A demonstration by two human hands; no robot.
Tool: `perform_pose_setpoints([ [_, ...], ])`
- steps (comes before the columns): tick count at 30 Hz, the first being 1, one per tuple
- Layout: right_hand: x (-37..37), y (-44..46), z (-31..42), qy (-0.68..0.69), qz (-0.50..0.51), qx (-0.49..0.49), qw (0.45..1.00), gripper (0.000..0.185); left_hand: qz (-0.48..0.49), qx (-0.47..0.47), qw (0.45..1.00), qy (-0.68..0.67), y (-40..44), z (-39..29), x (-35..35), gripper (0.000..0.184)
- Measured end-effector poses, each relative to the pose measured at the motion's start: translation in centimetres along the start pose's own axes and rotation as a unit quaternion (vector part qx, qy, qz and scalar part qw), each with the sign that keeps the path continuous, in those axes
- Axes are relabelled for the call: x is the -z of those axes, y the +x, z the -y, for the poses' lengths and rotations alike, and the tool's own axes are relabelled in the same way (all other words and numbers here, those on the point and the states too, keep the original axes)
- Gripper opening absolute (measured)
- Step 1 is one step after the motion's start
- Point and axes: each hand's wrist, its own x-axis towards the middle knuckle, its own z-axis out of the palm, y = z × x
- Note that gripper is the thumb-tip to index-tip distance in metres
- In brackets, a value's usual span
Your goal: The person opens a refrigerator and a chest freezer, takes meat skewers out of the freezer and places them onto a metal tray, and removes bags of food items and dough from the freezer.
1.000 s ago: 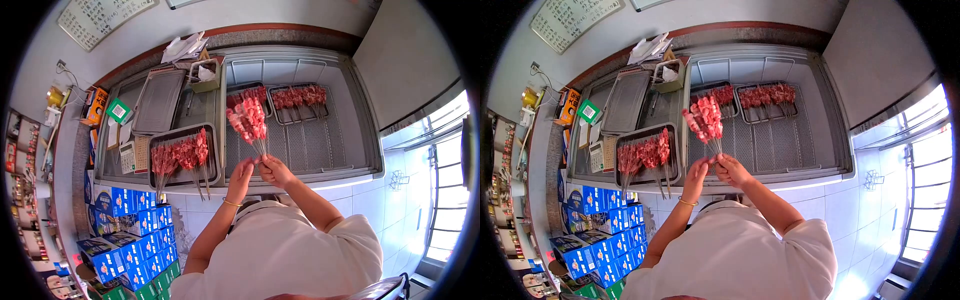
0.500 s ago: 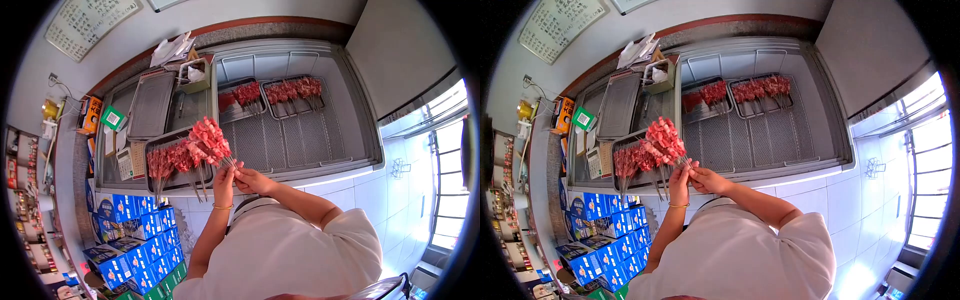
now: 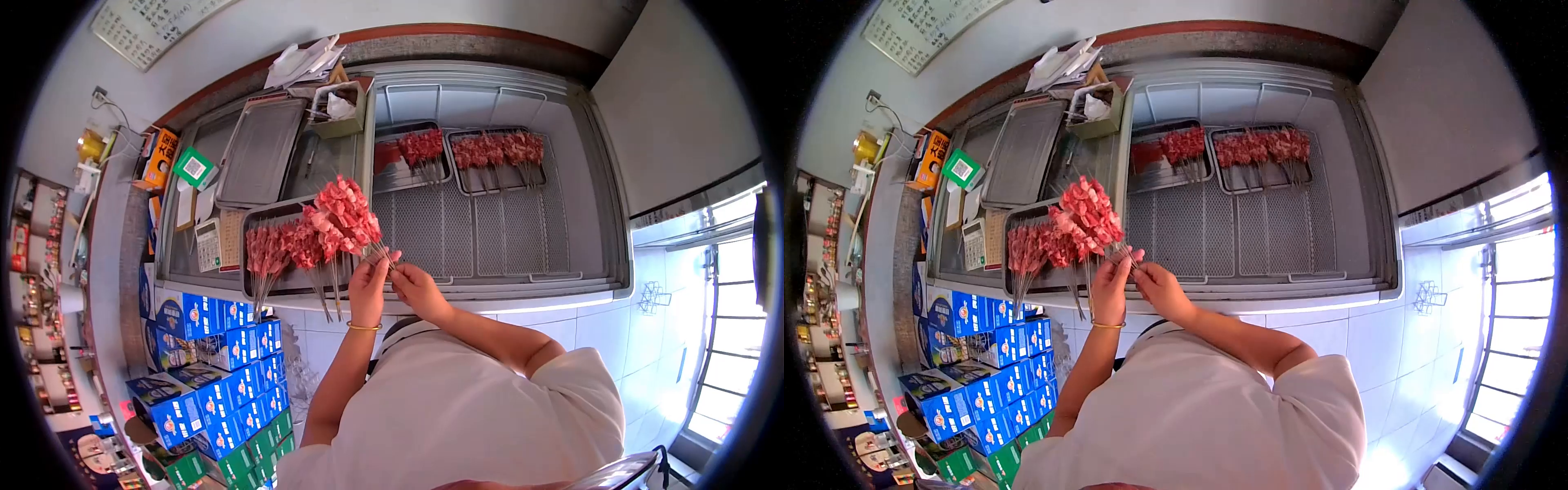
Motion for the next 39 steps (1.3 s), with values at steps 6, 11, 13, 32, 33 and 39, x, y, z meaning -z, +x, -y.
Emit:
perform_pose_setpoints([
  [6,0.4,0.3,-0.3,0.028,-0.024,0.022,0.999,0.016,0.028,-0.007,1.0,-0.01,0.4,-0.6,-0.5,0.027],
  [11,0.3,0.3,0.1,0.014,-0.031,0.038,0.999,0.017,0.054,-0.004,0.998,-0.012,0.5,-0.9,-0.4,0.032],
  [13,0.3,0.2,0.5,0.0,-0.049,0.031,0.998,0.016,0.053,0.01,0.998,-0.032,0.6,-0.9,-0.3,0.032],
  [32,-0.1,-0.5,1.4,0.075,-0.05,0.046,0.995,0.015,0.051,-0.005,0.999,-0.011,0.7,-2.0,-1.5,0.029],
  [33,-0.1,-0.6,1.5,0.077,-0.048,0.046,0.995,0.014,0.053,-0.005,0.999,-0.011,0.7,-2.0,-1.5,0.029],
  [39,-0.1,-0.8,1.3,0.08,-0.046,0.066,0.994,0.015,0.046,-0.005,0.998,-0.043,0.8,-1.7,-1.8,0.023],
])
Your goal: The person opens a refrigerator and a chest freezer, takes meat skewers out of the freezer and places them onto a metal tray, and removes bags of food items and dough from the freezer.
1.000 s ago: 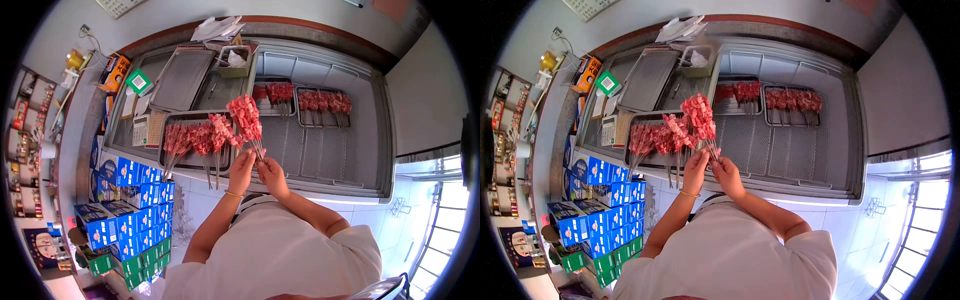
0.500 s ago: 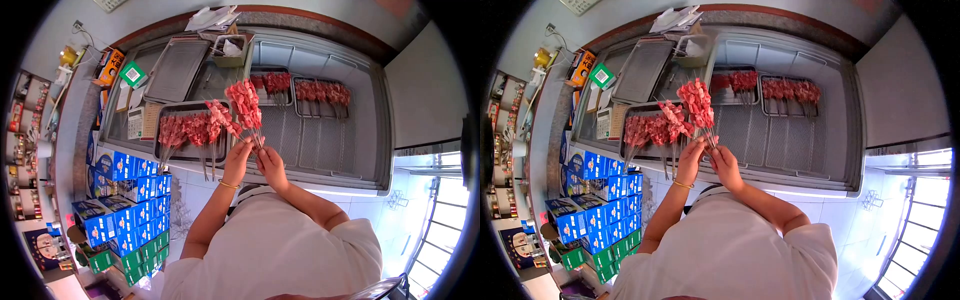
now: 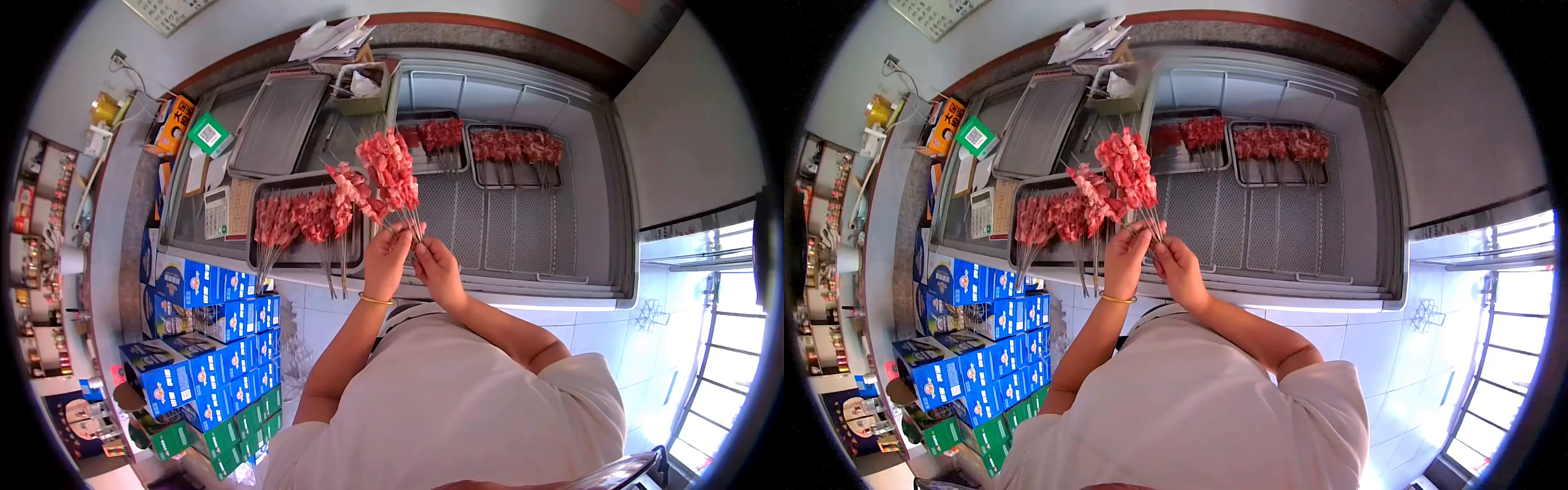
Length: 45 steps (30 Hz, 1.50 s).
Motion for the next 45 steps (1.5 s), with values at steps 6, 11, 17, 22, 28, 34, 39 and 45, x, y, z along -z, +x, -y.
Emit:
perform_pose_setpoints([
  [6,-0.1,-0.1,-0.1,-0.004,-0.002,0.0,1.0,0.014,-0.012,-0.006,1.0,0.009,0.0,0.1,-0.1,0.019],
  [11,0.0,0.0,-0.5,-0.023,0.0,0.013,1.0,0.014,-0.027,0.003,1.0,-0.007,0.0,0.4,0.0,0.017],
  [17,-0.3,0.0,-0.7,-0.003,-0.005,0.019,1.0,0.013,-0.044,0.001,0.999,0.031,-0.1,0.1,0.2,0.015],
  [22,-0.2,0.2,-1.0,-0.043,-0.006,0.034,0.998,0.012,-0.046,-0.008,0.999,-0.002,-0.2,0.3,0.0,0.013],
  [28,-0.6,0.1,-0.3,-0.039,-0.014,0.014,0.999,0.012,-0.061,0.006,0.998,-0.008,-0.1,0.1,-0.3,0.013],
  [34,0.1,0.8,-0.8,0.032,0.002,-0.043,0.999,0.014,-0.074,-0.006,0.997,0.028,0.2,1.0,-0.1,0.017],
  [39,0.8,1.0,-1.5,0.027,0.051,-0.071,0.996,0.018,-0.049,0.007,0.999,0.003,0.5,1.6,-0.6,0.022],
  [45,2.6,3.5,0.1,-0.027,0.236,-0.107,0.965,0.031,-0.113,0.081,0.99,0.016,0.7,1.0,0.2,0.025],
])
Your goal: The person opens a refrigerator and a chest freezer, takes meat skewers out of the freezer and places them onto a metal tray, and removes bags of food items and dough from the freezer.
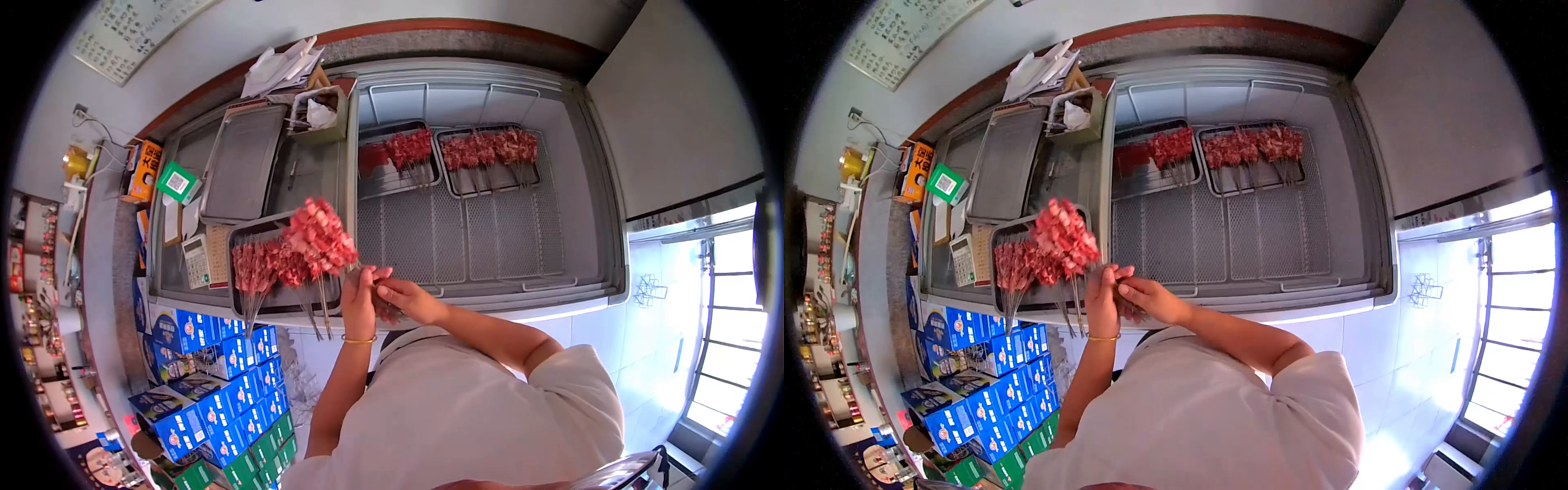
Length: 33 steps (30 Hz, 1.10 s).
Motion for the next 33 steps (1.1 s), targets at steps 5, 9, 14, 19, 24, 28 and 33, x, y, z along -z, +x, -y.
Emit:
perform_pose_setpoints([
  [5,10.3,5.1,-2.4,-0.058,-0.092,-0.165,0.98,0.027,-0.053,-0.069,0.994,0.071,1.4,2.0,2.5,0.021],
  [9,22.8,12.8,-11.0,-0.116,-0.316,-0.216,0.917,0.027,-0.123,-0.063,0.99,0.026,1.2,1.9,2.7,0.014],
  [14,29.1,20.6,-16.7,-0.015,-0.457,-0.173,0.872,0.045,-0.18,0.039,0.982,0.049,1.2,1.8,1.6,0.014],
  [19,31.0,23.9,-18.4,0.116,-0.416,-0.136,0.892,0.027,-0.186,0.028,0.982,0.031,1.9,2.7,0.8,0.017],
  [24,27.7,21.8,-13.6,0.061,-0.425,-0.064,0.901,0.015,-0.178,0.051,0.982,0.046,2.3,3.1,1.0,0.018],
  [28,22.0,15.6,-9.3,-0.027,-0.325,0.015,0.945,0.017,-0.164,0.053,0.984,0.037,3.2,3.4,1.0,0.017],
  [33,11.2,6.9,-3.3,0.002,-0.199,-0.037,0.979,0.016,-0.17,0.001,0.986,0.003,5.8,4.9,0.6,0.018],
])
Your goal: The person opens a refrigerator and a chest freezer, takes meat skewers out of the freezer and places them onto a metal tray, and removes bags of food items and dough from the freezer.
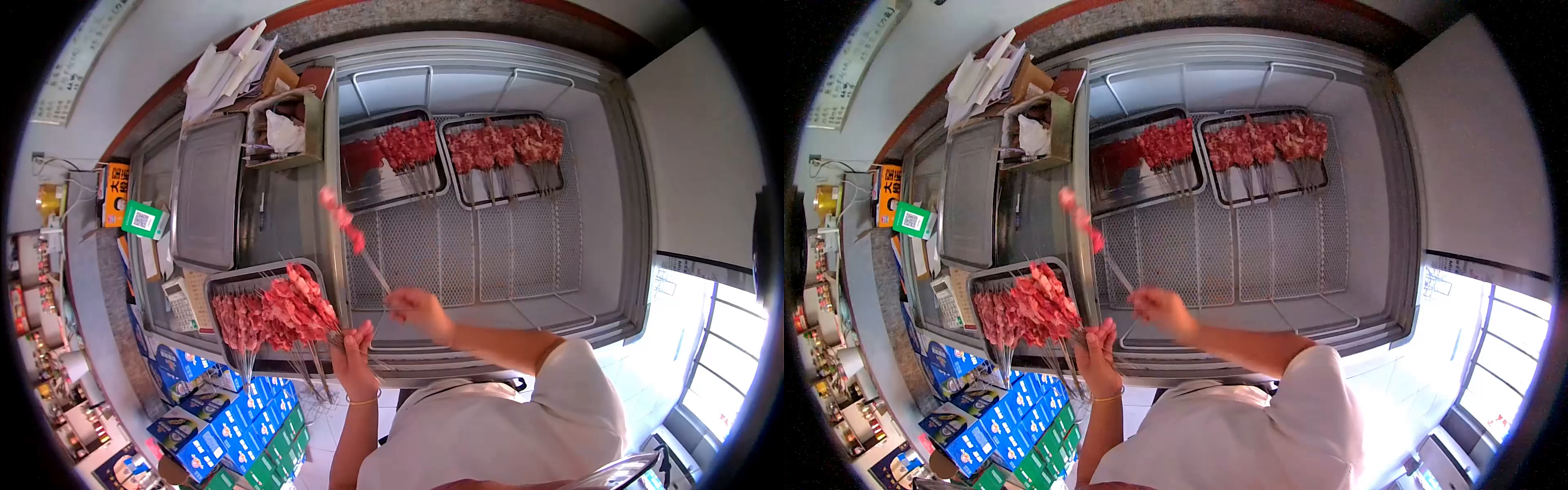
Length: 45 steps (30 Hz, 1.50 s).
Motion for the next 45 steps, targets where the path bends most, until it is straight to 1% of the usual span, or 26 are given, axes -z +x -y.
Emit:
perform_pose_setpoints([
  [5,-2.7,-4.6,1.2,0.014,0.068,-0.03,0.997,0.016,0.018,-0.014,0.998,-0.057,0.7,-0.9,-1.9,0.02],
  [7,-3.1,-4.9,1.9,-0.09,0.061,-0.007,0.994,0.016,0.031,0.004,0.998,-0.06,0.7,-1.1,-2.2,0.021],
  [10,-2.8,-4.7,1.7,-0.165,0.071,0.002,0.984,0.016,0.016,0.021,0.999,-0.04,0.4,-0.8,-2.1,0.02],
  [11,-2.7,-4.7,1.6,-0.165,0.07,0.002,0.984,0.016,0.017,0.022,0.999,-0.04,0.3,-0.7,-1.9,0.02],
  [13,-2.3,-4.5,1.3,-0.233,0.144,0.033,0.961,0.019,0.027,-0.006,1.0,-0.015,0.3,-0.6,-1.4,0.017],
  [14,-1.9,-3.9,0.9,-0.233,0.143,0.032,0.961,0.019,0.027,-0.005,1.0,-0.015,0.4,-0.4,-1.2,0.017],
  [16,-0.2,-1.5,0.4,-0.098,0.251,-0.024,0.963,0.022,0.008,-0.013,0.999,-0.047,0.6,0.0,-0.7,0.014],
  [18,1.8,2.0,1.1,-0.232,0.156,-0.087,0.956,0.027,0.003,0.01,0.999,-0.046,0.4,-0.5,-0.4,0.013],
  [20,4.2,7.8,-0.6,-0.359,-0.025,-0.043,0.932,0.026,-0.002,0.031,0.999,-0.045,0.0,-0.9,-0.3,0.012],
  [21,6.2,11.4,-2.2,-0.446,-0.059,0.035,0.893,0.025,0.007,0.032,0.999,-0.041,-0.2,-1.0,-0.2,0.011],
  [23,9.4,17.0,-5.5,-0.485,-0.179,0.041,0.855,0.023,0.015,0.032,0.999,-0.038,-0.5,-0.9,0.1,0.011],
  [25,11.0,20.4,-6.1,-0.586,-0.26,0.183,0.745,0.025,0.007,0.036,0.999,-0.027,-1.0,-0.6,0.4,0.011],
  [26,11.1,21.5,-5.5,-0.585,-0.259,0.183,0.746,0.025,0.006,0.036,0.999,-0.026,-1.1,-0.7,0.4,0.011],
  [28,10.8,23.2,-4.5,-0.638,-0.328,0.179,0.673,0.026,0.006,0.044,0.999,-0.013,-1.3,-0.8,0.3,0.011],
  [29,11.1,24.1,-4.7,-0.637,-0.327,0.18,0.674,0.026,0.005,0.043,0.999,-0.013,-1.3,-0.7,0.5,0.011],
  [31,11.5,25.5,-5.1,-0.729,-0.294,0.132,0.604,0.022,0.005,0.063,0.998,-0.022,-1.3,-0.5,0.8,0.012],
  [32,11.8,26.2,-5.3,-0.728,-0.294,0.133,0.605,0.022,0.001,0.063,0.998,-0.02,-1.3,-0.6,0.7,0.013],
  [34,12.1,27.6,-5.7,-0.758,-0.282,0.076,0.583,0.021,0.002,0.062,0.998,-0.02,-1.2,-0.7,0.5,0.013],
  [35,12.1,28.0,-5.3,-0.758,-0.281,0.077,0.584,0.021,0.002,0.064,0.998,-0.022,-1.2,-0.6,0.5,0.013],
  [37,12.1,28.6,-4.5,-0.731,-0.256,0.007,0.633,0.015,-0.003,0.065,0.998,-0.023,-1.1,-0.5,0.6,0.014],
  [38,12.7,29.3,-4.7,-0.731,-0.254,0.007,0.633,0.015,-0.003,0.066,0.998,-0.022,-1.1,-0.5,0.6,0.013],
  [40,14.0,30.5,-5.4,-0.685,-0.22,-0.014,0.694,0.013,-0.005,0.066,0.998,-0.021,-1.0,-0.6,0.5,0.013],
  [41,13.9,30.2,-5.1,-0.686,-0.219,-0.013,0.694,0.013,-0.004,0.064,0.998,-0.018,-1.0,-0.7,0.5,0.013],
  [43,13.9,29.5,-4.3,-0.617,-0.263,-0.03,0.741,0.02,-0.003,0.062,0.998,-0.017,-0.9,-0.9,0.5,0.013],
  [44,14.3,29.4,-4.4,-0.618,-0.262,-0.03,0.74,0.02,-0.004,0.056,0.998,-0.015,-0.9,-0.9,0.5,0.012],
  [45,14.9,29.4,-4.3,-0.602,-0.258,-0.023,0.756,0.023,-0.003,0.05,0.999,-0.013,-0.8,-1.0,0.4,0.012],
])
